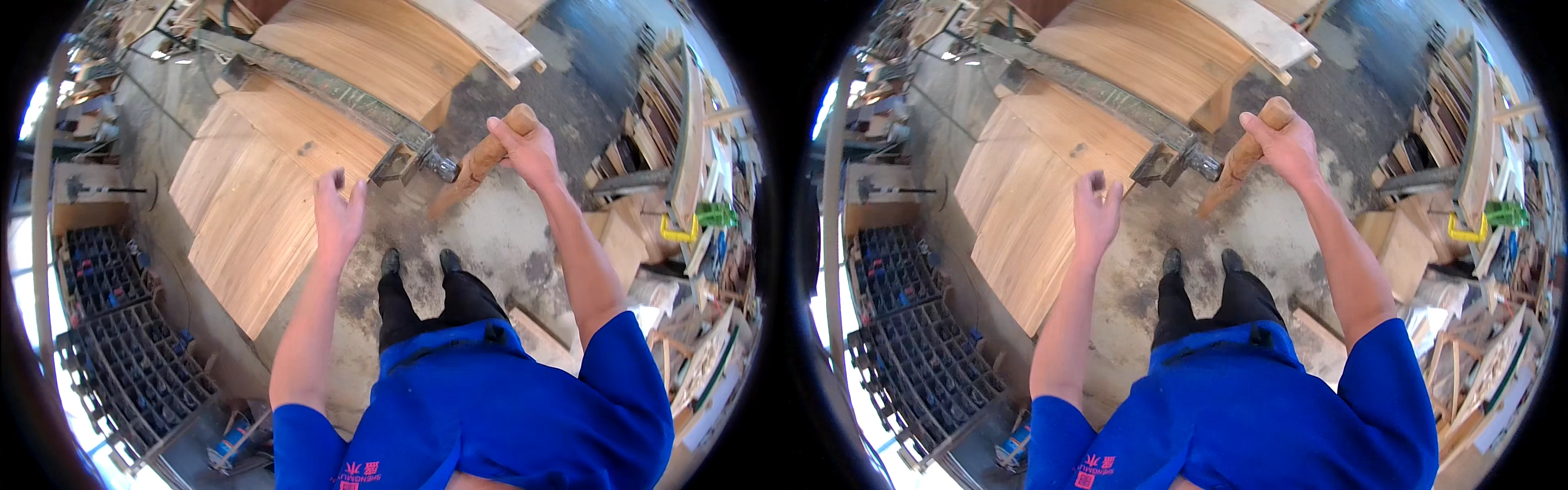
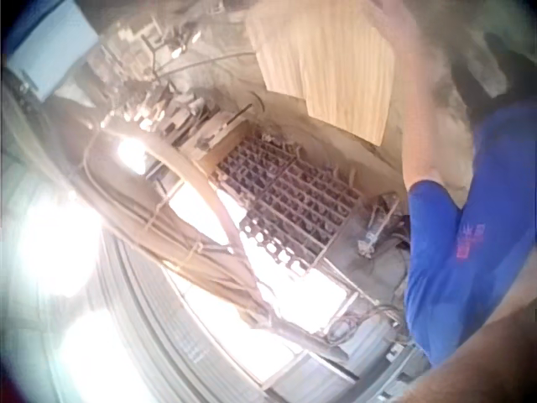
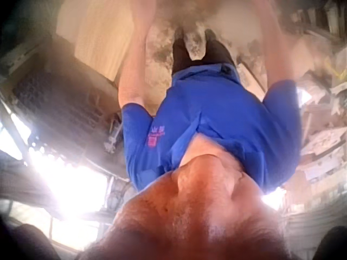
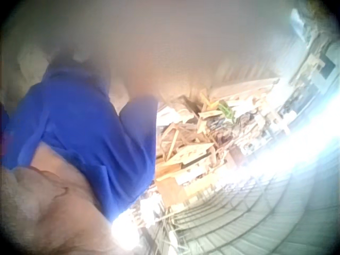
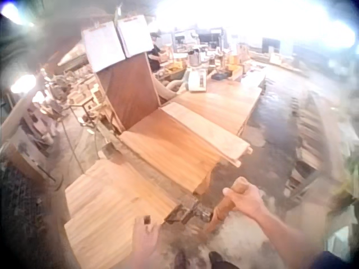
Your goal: The person walks through a workshop and picks up a wooden mallet. They then assist another person in assembling a wooden frame by holding pieces and tapping joints with the mallet.
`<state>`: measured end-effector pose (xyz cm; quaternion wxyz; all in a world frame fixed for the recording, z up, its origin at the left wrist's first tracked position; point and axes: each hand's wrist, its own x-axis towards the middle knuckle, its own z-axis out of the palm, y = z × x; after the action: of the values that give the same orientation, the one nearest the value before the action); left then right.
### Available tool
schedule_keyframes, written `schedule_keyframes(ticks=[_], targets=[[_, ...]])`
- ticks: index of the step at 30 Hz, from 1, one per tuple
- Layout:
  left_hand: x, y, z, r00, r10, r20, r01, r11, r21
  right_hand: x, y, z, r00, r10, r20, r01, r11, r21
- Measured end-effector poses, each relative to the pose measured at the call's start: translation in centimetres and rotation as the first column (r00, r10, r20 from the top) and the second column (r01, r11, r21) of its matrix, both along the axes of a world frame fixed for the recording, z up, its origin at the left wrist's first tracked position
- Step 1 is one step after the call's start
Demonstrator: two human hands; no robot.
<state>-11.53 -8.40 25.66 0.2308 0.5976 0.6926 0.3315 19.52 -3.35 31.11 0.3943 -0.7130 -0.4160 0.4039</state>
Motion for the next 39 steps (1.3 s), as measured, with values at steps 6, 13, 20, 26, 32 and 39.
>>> schedule_keyframes(ticks=[6, 13, 20, 26, 32, 39], targets=[[2.8, 9.0, -2.8, 0.988, -0.145, -0.058, 0.144, 0.989, -0.022, -3.2, -0.3, -0.4, 0.987, -0.16, 0.029, 0.162, 0.985, -0.057], [6.2, 10.4, -5.4, 0.969, -0.221, 0.111, 0.24, 0.948, -0.208, -5.4, -0.6, 0.0, 0.959, -0.253, 0.127, 0.263, 0.962, -0.068], [5.9, 10.6, -3.0, 0.957, -0.287, 0.037, 0.283, 0.904, -0.32, -8.0, -0.8, 1.1, 0.934, -0.22, 0.283, 0.226, 0.974, 0.014], [6.2, 10.6, -3.8, 0.946, -0.319, -0.061, 0.283, 0.901, -0.329, -14.3, -11.7, -2.4, 0.873, 0.175, 0.456, -0.341, 0.886, 0.313], [6.3, 10.5, -2.7, 0.946, -0.316, -0.067, 0.26, 0.868, -0.423, -15.0, -14.6, -13.3, 0.875, 0.484, 0.021, -0.483, 0.874, -0.041], [6.1, 10.7, -2.8, 0.943, -0.316, -0.101, 0.244, 0.867, -0.435, -8.7, -7.1, -28.8, 0.319, -0.253, -0.913, -0.137, 0.941, -0.309]])
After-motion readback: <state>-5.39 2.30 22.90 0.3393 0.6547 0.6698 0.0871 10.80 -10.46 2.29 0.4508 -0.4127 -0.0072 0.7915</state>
